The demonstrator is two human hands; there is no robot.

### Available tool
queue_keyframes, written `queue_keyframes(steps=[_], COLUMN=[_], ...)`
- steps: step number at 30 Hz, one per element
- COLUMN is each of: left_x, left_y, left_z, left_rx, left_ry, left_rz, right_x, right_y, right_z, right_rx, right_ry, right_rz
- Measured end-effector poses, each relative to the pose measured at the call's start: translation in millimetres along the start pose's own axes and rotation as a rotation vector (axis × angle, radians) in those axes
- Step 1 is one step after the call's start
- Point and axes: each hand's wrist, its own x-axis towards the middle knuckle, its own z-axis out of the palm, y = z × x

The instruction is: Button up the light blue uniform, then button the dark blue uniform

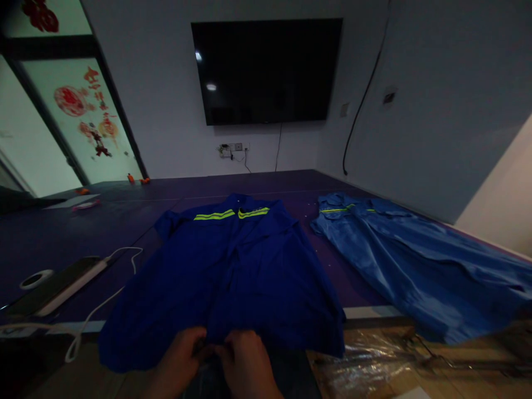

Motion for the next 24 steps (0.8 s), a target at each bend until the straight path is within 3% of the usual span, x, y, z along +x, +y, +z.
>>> queue_keyframes(steps=[5,13,18,21,24], left_x=[-2.3,-4.6,-7.1,-8.1,-8.8], left_y=[-4.3,-9.0,-14.4,-11.2,-8.1], left_z=[11.2,15.5,28.0,34.7,38.2], left_rx=[-0.092,-0.113,0.048,0.127,0.139], left_ry=[0.041,0.058,0.212,0.241,0.243], left_rz=[0.034,0.088,0.212,0.284,0.336], right_x=[-3.7,0.2,-1.9,-3.9,-5.4], right_y=[7.7,9.4,8.0,5.7,4.4], right_z=[23.5,22.5,14.6,9.6,6.8], right_rx=[0.240,0.470,0.308,0.177,0.194], right_ry=[0.012,-0.021,0.066,0.132,0.091], right_rz=[-0.005,0.093,0.053,0.051,0.060])
